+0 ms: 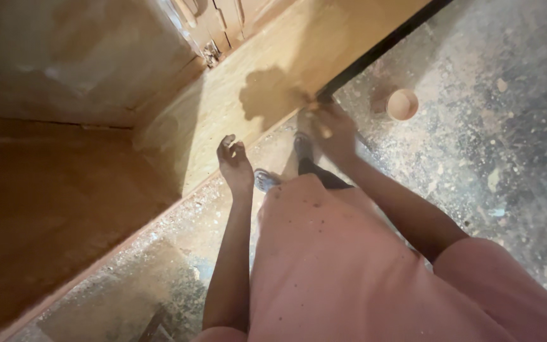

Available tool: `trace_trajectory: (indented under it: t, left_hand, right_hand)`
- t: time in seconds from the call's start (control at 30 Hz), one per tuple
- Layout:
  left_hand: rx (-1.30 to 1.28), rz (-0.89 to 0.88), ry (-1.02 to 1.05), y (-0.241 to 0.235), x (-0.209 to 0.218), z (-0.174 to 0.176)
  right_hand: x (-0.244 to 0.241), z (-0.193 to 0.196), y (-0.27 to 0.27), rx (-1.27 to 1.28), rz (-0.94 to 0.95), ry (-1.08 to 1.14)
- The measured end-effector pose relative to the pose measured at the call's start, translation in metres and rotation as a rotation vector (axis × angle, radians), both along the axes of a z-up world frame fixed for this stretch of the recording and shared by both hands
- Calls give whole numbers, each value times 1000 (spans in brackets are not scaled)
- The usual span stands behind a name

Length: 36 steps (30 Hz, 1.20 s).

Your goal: The person paints a wooden door and its frame using a paintbrush and a small container of light-colored paint. They repeatedly dip the brush into the container and apply paint to the lower sections of the door and adjacent frame.

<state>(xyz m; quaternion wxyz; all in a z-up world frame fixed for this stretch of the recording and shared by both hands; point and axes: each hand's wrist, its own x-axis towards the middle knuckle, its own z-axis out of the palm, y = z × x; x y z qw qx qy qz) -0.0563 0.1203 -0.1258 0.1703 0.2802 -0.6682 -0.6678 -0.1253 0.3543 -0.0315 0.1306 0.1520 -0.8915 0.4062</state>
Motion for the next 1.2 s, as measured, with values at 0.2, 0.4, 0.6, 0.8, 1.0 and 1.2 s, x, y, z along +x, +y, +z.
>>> trace_trajectory:
  t: [0.2,0.4,0.6,0.8,1.0,1.2]
  left_hand:
    - [-261,98,31,-23,16,14]
    - [-216,135,10,-53,32,38]
    - [-85,215,85,-74,48,34]
    - [-112,287,97,-81,53,33]
    - [-269,277,42,-83,63,63]
    - [-273,222,-8,-94,70,86]
  right_hand:
    - [48,-6,-88,105,416,-4]
    - [52,-1,-107,-195,427,-269]
    - [23,13,-71,-65,68,23]
    - [31,21,-94,109,149,-69]
    - [66,2,-155,-295,842,-80]
    - [68,5,-162,-358,626,-391]
